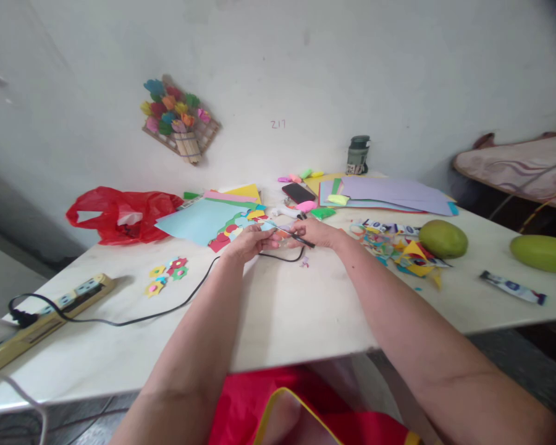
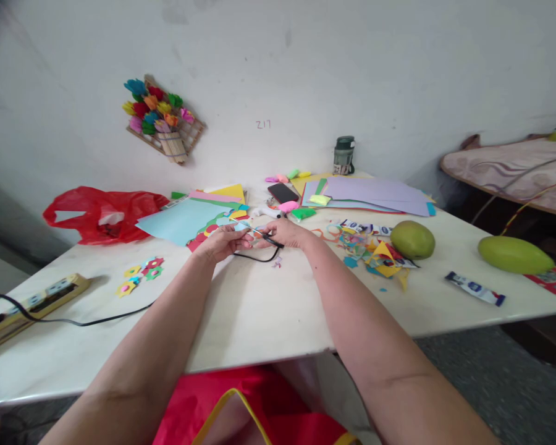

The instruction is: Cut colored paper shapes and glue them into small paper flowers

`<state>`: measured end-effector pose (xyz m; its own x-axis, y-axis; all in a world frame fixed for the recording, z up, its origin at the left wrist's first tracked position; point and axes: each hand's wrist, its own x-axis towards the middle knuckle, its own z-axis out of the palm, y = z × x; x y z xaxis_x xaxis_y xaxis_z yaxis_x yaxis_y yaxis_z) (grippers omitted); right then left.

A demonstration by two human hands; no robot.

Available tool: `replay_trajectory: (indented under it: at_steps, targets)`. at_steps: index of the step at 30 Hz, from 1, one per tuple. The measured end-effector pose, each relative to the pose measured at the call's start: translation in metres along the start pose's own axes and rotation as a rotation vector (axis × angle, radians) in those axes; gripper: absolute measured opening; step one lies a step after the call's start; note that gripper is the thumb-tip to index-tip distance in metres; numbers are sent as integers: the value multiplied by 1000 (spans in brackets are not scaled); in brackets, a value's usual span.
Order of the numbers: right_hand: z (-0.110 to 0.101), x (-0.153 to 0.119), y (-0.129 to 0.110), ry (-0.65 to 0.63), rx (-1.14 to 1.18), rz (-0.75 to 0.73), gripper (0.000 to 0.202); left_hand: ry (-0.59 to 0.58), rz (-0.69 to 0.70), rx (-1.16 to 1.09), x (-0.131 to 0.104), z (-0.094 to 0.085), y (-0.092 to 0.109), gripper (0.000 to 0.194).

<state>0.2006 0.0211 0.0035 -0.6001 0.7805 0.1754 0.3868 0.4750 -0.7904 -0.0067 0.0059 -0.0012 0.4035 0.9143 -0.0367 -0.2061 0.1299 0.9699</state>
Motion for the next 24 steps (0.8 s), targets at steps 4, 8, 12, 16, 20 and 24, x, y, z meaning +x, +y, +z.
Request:
replay_trajectory:
  at_steps: [4,8,12,16,20,24]
  targets:
    - [1,-1,-4,-10,78,43,35,7,-15,0,0,1,1,6]
    - [1,-7,-14,-20,105,90,34,21,-31,-10,-1,2,1,7]
    - [0,-10,-18,-24,98,98,34,11,-36,-5,0,2,1,8]
    - [-1,-9,-13,-43,95,78,34,46,-13,45,1,1,0,14]
    - [-1,-7,-9,-52,103,84,34,107,34,80,1,-1,1,19]
    - [0,-5,-5,-62,110,86,33,117,46,106,1,-1,2,18]
